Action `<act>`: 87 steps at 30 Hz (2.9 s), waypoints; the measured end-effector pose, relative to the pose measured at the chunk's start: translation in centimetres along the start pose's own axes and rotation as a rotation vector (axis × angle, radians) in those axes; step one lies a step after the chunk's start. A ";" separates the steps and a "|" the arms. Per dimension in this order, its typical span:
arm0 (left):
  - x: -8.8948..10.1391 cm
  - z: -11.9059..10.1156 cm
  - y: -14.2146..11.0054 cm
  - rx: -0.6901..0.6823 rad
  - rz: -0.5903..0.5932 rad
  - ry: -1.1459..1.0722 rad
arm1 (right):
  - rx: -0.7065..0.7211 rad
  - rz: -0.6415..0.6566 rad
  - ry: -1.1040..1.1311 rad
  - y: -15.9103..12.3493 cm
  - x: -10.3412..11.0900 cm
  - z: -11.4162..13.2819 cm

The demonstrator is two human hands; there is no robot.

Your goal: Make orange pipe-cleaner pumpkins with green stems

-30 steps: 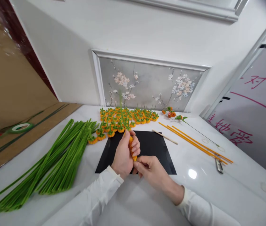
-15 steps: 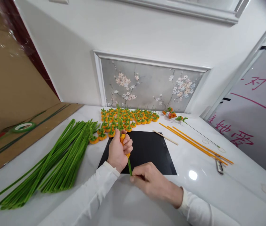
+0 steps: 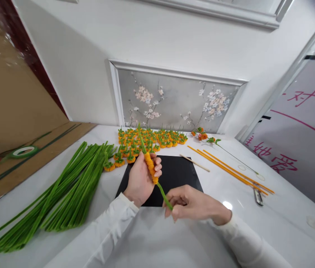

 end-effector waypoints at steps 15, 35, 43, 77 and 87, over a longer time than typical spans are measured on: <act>-0.7 0.2 -0.6 0.002 0.000 -0.063 | 0.106 -0.113 0.252 0.2 0.6 -0.2; 1.0 -0.3 0.1 0.013 -0.088 0.128 | 0.038 -0.684 0.091 -1.7 4.4 0.4; 0.5 0.2 0.0 0.114 0.024 -0.013 | 0.215 -0.831 0.700 -2.1 5.3 -0.3; 0.9 1.5 -0.3 0.188 0.102 0.401 | 0.285 -0.635 0.539 -1.2 3.7 0.4; 1.1 0.9 -0.5 0.630 0.220 0.636 | 0.302 -0.758 -0.961 -3.0 4.5 2.1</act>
Point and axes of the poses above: each hand's wrist, its own y-axis towards the middle knuckle, its own x-axis out of the back of the hand, z = x × y, the point moved 3 cm from there along y, towards the middle knuckle, and after that the axes turned 6 degrees about z, right-handed, at the moved point
